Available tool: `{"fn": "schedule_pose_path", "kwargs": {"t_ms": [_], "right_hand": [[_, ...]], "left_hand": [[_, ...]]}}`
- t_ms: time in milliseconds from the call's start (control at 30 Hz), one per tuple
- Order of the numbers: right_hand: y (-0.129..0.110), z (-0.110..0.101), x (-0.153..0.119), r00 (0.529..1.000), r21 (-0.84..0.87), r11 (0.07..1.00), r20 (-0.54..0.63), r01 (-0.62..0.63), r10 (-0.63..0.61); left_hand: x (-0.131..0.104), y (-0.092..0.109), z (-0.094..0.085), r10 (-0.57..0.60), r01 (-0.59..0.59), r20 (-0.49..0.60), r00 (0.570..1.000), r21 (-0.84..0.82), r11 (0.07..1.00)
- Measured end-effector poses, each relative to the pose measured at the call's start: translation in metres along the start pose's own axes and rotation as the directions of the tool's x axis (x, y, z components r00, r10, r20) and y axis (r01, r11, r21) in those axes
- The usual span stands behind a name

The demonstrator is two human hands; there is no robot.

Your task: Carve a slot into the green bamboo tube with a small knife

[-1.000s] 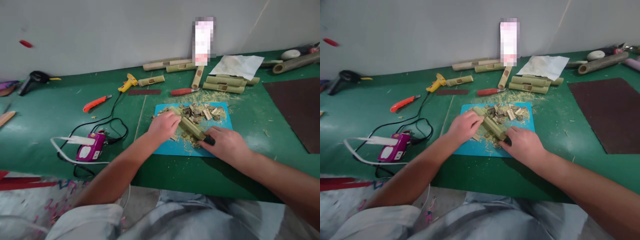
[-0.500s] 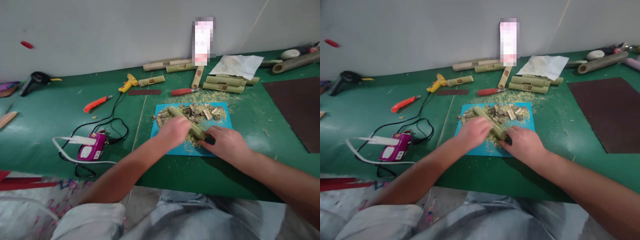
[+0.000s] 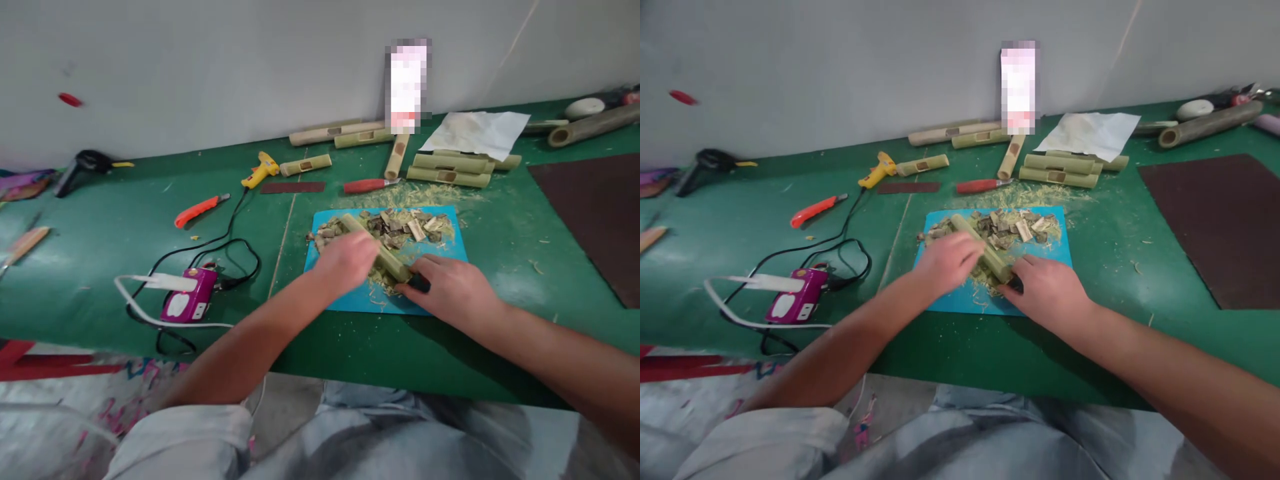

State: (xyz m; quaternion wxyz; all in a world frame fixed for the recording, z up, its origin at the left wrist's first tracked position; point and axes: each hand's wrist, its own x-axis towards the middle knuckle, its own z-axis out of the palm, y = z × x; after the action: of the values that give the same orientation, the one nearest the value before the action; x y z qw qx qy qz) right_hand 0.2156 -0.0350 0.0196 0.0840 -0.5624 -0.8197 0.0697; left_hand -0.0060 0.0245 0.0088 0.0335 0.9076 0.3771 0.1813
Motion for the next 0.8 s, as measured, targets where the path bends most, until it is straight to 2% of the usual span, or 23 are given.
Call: {"fn": "schedule_pose_path", "kwargs": {"t_ms": [67, 100, 200, 267, 333, 400, 433, 467, 600, 667, 733, 800], "right_hand": [[0.0, 0.0, 0.0, 1.0, -0.006, 1.0, -0.007, 0.013, -0.013], [0.0, 0.0, 0.0, 1.0, -0.005, 1.0, -0.008, 0.013, -0.013], [0.0, -0.002, 0.0, 1.0, 0.01, 1.0, 0.002, -0.001, 0.001], [0.0, -0.001, -0.001, 1.0, 0.008, 1.0, 0.005, -0.007, 0.007], [0.0, -0.001, -0.001, 1.0, 0.002, 1.0, 0.006, 0.006, -0.006], [0.0, 0.0, -0.002, 1.0, -0.006, 1.0, 0.005, 0.027, -0.027], [0.0, 0.001, -0.002, 1.0, -0.012, 0.999, 0.005, 0.031, -0.03], [0.0, 0.001, -0.002, 1.0, -0.017, 0.999, 0.004, 0.027, -0.027], [0.0, 0.0, -0.001, 1.0, -0.025, 1.0, 0.006, -0.013, 0.013], [0.0, -0.001, -0.001, 1.0, -0.027, 1.0, 0.017, -0.005, 0.006], [0.0, -0.001, -0.001, 1.0, -0.025, 1.0, 0.025, 0.009, -0.009], [0.001, -0.001, -0.001, 1.0, -0.02, 1.0, 0.025, 0.006, -0.005]], "left_hand": [[-0.003, 0.008, 0.001, 0.049, -0.047, 0.052, 0.997, -0.028, 0.998], [-0.003, 0.005, 0.0, 0.03, -0.029, 0.041, 0.999, -0.023, 0.999], [-0.002, -0.015, -0.005, -0.115, 0.118, -0.079, 0.99, 0.025, 0.993], [-0.002, -0.018, -0.007, -0.154, 0.162, -0.115, 0.981, 0.063, 0.985], [-0.005, -0.006, -0.006, -0.076, 0.081, -0.062, 0.995, 0.089, 0.993], [-0.008, 0.011, -0.004, 0.057, -0.059, 0.053, 0.997, 0.039, 0.998], [-0.009, 0.017, -0.003, 0.076, -0.078, 0.076, 0.994, 0.016, 0.997], [-0.01, 0.02, -0.002, 0.075, -0.076, 0.068, 0.995, 0.002, 0.997], [-0.007, 0.014, -0.001, -0.053, 0.056, -0.062, 0.997, 0.041, 0.998], [-0.006, 0.018, -0.001, -0.018, 0.018, -0.02, 1.0, 0.043, 0.999], [-0.006, 0.024, -0.001, 0.066, -0.067, 0.062, 0.996, 0.014, 0.998], [-0.007, 0.022, -0.001, 0.083, -0.083, 0.078, 0.994, 0.004, 0.997]]}}
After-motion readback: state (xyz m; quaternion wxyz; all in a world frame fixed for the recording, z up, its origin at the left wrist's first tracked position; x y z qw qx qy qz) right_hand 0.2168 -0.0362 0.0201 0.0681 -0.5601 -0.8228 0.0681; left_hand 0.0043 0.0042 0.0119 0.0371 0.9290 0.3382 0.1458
